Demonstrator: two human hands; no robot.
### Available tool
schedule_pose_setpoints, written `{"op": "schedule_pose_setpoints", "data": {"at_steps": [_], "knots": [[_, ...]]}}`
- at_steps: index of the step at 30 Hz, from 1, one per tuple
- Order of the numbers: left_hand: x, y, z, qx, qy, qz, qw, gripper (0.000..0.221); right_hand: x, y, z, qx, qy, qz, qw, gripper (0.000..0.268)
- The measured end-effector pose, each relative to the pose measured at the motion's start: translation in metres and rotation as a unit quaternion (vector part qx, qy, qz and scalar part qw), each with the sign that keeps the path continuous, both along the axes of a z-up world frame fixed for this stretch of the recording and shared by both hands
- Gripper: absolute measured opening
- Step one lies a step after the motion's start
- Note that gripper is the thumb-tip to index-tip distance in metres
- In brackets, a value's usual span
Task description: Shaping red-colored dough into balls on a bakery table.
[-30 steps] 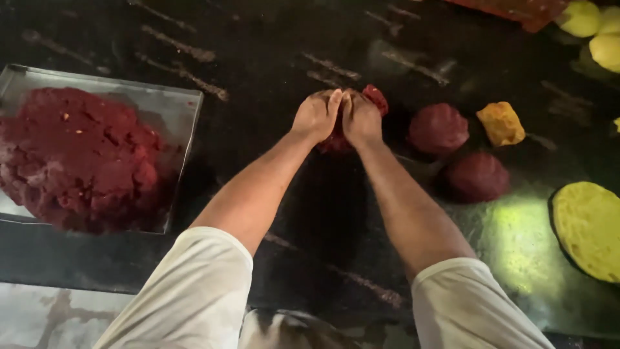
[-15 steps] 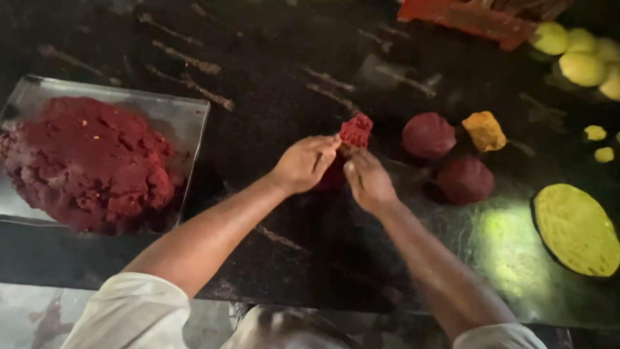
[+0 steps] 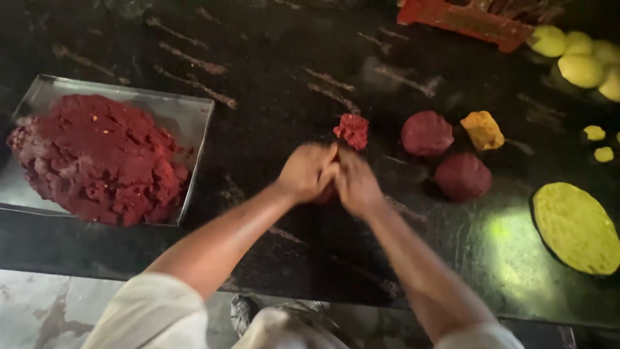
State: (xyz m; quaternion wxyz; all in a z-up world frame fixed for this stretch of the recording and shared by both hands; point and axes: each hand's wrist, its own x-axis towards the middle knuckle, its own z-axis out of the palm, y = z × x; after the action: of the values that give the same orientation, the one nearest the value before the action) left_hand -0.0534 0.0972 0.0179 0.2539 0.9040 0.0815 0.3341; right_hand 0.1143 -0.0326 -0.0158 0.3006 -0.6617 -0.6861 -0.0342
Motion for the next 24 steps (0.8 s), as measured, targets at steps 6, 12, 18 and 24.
{"op": "schedule_pose_setpoints", "data": {"at_steps": [6,12,18,24], "knots": [[-0.059,-0.052,-0.002,-0.007,-0.063,-0.056,0.996,0.061,-0.065,-0.066,0.055,0.033,-0.022,0.030,0.999,0.060],[-0.031,-0.060,-0.038,-0.271,-0.160,0.090,0.945,0.060,-0.011,-0.033,0.000,0.052,0.349,-0.128,0.927,0.045],[-0.014,-0.097,-0.045,-0.478,-0.251,0.112,0.834,0.057,-0.091,-0.035,0.025,0.085,0.410,-0.047,0.907,0.044],[-0.014,-0.101,-0.012,-0.440,-0.266,-0.026,0.858,0.058,-0.107,-0.068,0.110,0.041,0.137,-0.124,0.982,0.046]]}}
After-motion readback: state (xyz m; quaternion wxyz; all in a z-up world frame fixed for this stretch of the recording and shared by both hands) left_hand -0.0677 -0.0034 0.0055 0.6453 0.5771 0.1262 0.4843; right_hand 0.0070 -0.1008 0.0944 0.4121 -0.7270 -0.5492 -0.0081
